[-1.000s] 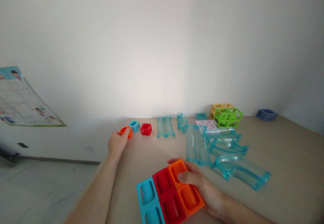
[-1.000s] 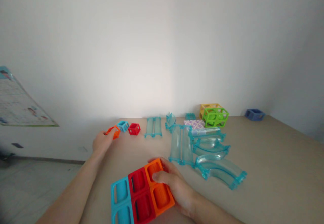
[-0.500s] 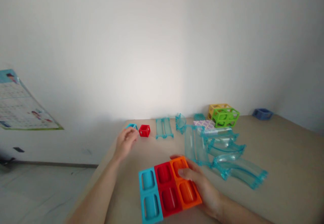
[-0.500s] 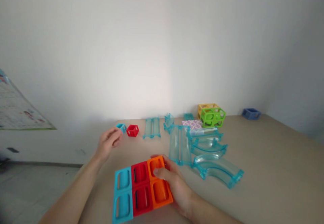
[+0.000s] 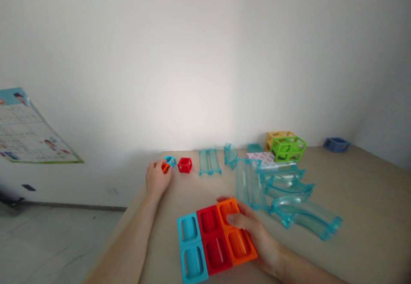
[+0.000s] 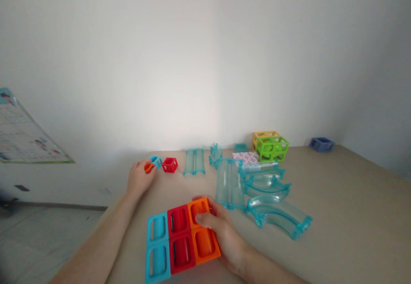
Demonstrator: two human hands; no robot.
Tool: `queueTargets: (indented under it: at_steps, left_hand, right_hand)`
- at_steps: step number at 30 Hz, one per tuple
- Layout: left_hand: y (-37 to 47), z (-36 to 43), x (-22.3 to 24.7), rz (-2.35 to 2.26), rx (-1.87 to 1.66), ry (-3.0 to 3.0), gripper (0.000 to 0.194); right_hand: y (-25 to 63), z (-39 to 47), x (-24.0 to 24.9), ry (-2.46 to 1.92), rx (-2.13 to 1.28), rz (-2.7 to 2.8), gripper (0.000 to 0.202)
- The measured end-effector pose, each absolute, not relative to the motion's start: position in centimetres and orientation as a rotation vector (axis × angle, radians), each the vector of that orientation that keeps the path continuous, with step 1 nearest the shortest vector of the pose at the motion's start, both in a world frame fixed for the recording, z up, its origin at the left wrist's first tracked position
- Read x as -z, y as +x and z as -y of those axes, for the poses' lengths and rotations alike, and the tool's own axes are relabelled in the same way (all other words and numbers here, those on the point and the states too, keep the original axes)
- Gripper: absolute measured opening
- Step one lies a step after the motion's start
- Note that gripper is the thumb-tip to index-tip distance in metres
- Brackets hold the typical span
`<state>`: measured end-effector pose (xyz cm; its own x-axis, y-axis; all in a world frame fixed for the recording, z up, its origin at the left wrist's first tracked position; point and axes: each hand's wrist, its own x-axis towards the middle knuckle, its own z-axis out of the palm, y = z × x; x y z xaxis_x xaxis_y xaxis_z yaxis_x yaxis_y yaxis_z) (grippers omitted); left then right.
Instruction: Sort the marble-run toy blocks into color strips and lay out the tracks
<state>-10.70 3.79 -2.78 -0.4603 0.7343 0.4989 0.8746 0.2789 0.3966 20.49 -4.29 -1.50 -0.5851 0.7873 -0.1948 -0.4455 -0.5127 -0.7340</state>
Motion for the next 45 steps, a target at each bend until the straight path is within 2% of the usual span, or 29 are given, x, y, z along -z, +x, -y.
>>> queueTargets:
  at_steps: [13, 18, 23, 28, 33, 39, 45]
  left_hand:
    - [-10.2, -6.5, 2.6, 2.401, 0.592, -1.456, 0.045]
    - [-10.3, -6.5, 2.8, 2.439, 0.592, -1.378, 0.043]
    - [-10.9, -6.5, 3.2, 2.459, 0.68, -1.267, 0.05]
    - [-11.3, -6.9, 3.5, 2.391, 0.733, -1.36, 0.044]
    - [-10.9, -6.3, 2.9, 2.292, 0.792, -1.336, 0.046]
    - [-8.8, -4.6, 1.8, 1.834, 0.754, -1.791, 0.032]
    - [-8.5, -5.2, 2.1, 2.002, 0.636, -1.651, 0.024]
  right_hand:
    - [20.5, 4.3, 1.5, -0.675, -2.149, 0.866, 0.045]
    - [20.4, 4.3, 1.5, -0.676, -2.145, 0.873, 0.044]
    - [20.4, 4.3, 1.7, -0.655, -2.152, 0.872, 0.045]
    - [20.5, 4.2, 1.7, -0.659, -2.155, 0.875, 0.045]
    - [20.5, 4.1, 1.8, -0.647, -2.156, 0.867, 0.045]
    - [20.6, 4.1, 1.8, -0.661, -2.154, 0.877, 0.044]
    - [20.5, 4.2, 2.0, -0.638, -2.162, 0.864, 0.045]
